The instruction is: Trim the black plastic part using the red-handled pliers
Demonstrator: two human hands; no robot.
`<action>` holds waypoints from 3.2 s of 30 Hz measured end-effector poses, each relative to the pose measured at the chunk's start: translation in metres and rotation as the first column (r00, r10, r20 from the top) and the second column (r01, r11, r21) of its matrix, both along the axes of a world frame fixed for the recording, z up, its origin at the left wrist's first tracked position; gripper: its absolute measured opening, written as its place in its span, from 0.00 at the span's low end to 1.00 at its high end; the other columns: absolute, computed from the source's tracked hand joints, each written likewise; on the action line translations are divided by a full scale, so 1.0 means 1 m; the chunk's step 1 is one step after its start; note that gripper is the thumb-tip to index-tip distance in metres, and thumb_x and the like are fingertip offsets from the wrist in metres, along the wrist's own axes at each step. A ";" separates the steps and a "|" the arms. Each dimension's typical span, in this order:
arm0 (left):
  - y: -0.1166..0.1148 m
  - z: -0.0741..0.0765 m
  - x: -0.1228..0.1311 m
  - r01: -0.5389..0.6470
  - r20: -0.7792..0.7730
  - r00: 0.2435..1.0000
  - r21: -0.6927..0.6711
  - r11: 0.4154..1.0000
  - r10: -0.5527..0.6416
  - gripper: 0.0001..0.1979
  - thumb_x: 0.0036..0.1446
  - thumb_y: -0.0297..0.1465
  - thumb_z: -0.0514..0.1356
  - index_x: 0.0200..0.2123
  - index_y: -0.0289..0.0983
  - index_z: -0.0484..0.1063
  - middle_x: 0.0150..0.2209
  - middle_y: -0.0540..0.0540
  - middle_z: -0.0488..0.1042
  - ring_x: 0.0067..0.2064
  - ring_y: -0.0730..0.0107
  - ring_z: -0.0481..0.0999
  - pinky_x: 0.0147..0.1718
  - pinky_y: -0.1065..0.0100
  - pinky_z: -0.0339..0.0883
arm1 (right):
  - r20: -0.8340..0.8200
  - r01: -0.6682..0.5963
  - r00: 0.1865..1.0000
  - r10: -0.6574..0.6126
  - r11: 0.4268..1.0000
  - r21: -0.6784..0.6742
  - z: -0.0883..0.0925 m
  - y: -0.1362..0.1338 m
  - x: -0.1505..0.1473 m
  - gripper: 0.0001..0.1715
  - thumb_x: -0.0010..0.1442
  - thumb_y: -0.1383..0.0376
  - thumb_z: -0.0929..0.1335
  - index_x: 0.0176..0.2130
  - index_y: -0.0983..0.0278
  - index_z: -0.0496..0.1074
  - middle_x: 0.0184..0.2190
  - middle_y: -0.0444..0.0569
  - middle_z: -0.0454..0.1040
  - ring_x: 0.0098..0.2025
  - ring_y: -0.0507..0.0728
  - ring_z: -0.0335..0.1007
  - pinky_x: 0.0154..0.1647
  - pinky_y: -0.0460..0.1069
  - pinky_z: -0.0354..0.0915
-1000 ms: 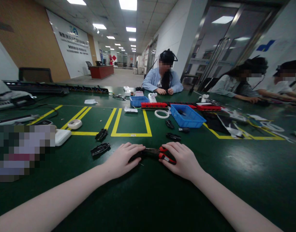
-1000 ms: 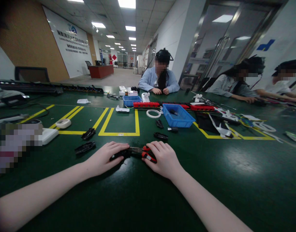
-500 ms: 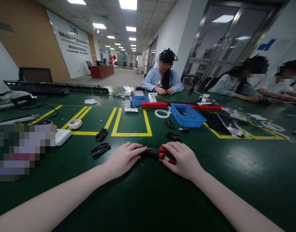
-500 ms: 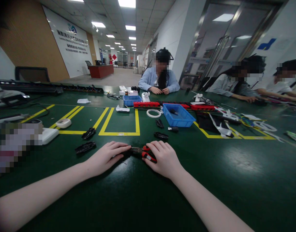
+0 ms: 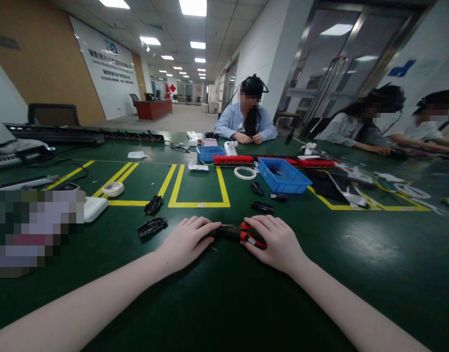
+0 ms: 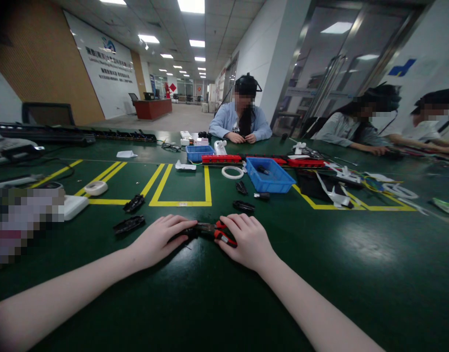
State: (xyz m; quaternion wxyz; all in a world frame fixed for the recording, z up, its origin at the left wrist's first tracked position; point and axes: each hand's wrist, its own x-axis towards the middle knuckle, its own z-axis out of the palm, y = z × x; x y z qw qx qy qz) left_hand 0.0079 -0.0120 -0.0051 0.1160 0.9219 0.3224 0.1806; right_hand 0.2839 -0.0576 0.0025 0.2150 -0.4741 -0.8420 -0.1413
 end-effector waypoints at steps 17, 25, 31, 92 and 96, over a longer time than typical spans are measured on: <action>-0.006 0.005 0.001 -0.067 -0.088 0.994 0.015 0.998 0.068 0.22 0.69 0.39 0.51 0.64 0.43 0.58 0.49 0.43 0.76 0.47 0.59 0.77 0.46 0.59 0.71 | -0.009 -0.014 1.000 0.014 1.000 0.007 0.001 0.001 -0.001 0.25 0.59 0.57 0.69 0.52 0.67 0.71 0.46 0.57 0.76 0.45 0.62 0.72 0.42 0.56 0.67; -0.006 0.006 0.001 -0.084 -0.122 0.989 0.046 0.995 0.089 0.24 0.70 0.39 0.50 0.67 0.44 0.55 0.47 0.43 0.77 0.46 0.59 0.77 0.44 0.60 0.71 | -0.018 -0.024 1.000 0.025 0.999 0.038 -0.001 0.002 0.001 0.25 0.59 0.57 0.70 0.52 0.67 0.71 0.46 0.57 0.76 0.46 0.62 0.72 0.42 0.56 0.67; -0.004 0.005 0.000 -0.067 -0.136 0.988 0.028 0.997 0.070 0.25 0.70 0.40 0.49 0.67 0.45 0.54 0.45 0.44 0.77 0.44 0.59 0.77 0.43 0.61 0.70 | -0.008 -0.027 1.000 0.028 0.998 0.061 -0.001 0.002 0.001 0.24 0.59 0.58 0.69 0.52 0.68 0.72 0.46 0.57 0.77 0.45 0.62 0.72 0.41 0.55 0.66; -0.001 0.005 -0.001 -0.048 -0.085 0.995 -0.021 0.999 0.046 0.24 0.68 0.40 0.53 0.65 0.43 0.56 0.53 0.42 0.76 0.51 0.58 0.77 0.48 0.59 0.70 | 0.060 -0.016 0.998 0.011 0.996 0.087 0.001 0.001 0.000 0.23 0.60 0.58 0.68 0.53 0.66 0.72 0.46 0.58 0.76 0.45 0.63 0.72 0.40 0.56 0.66; 0.000 0.003 -0.002 -0.037 -0.085 0.996 -0.024 0.999 0.034 0.24 0.69 0.40 0.52 0.65 0.43 0.55 0.53 0.42 0.76 0.51 0.58 0.76 0.49 0.59 0.70 | 0.078 -0.025 0.997 0.018 0.995 0.093 0.002 0.001 0.001 0.24 0.61 0.59 0.68 0.54 0.66 0.71 0.46 0.58 0.76 0.45 0.63 0.72 0.40 0.56 0.66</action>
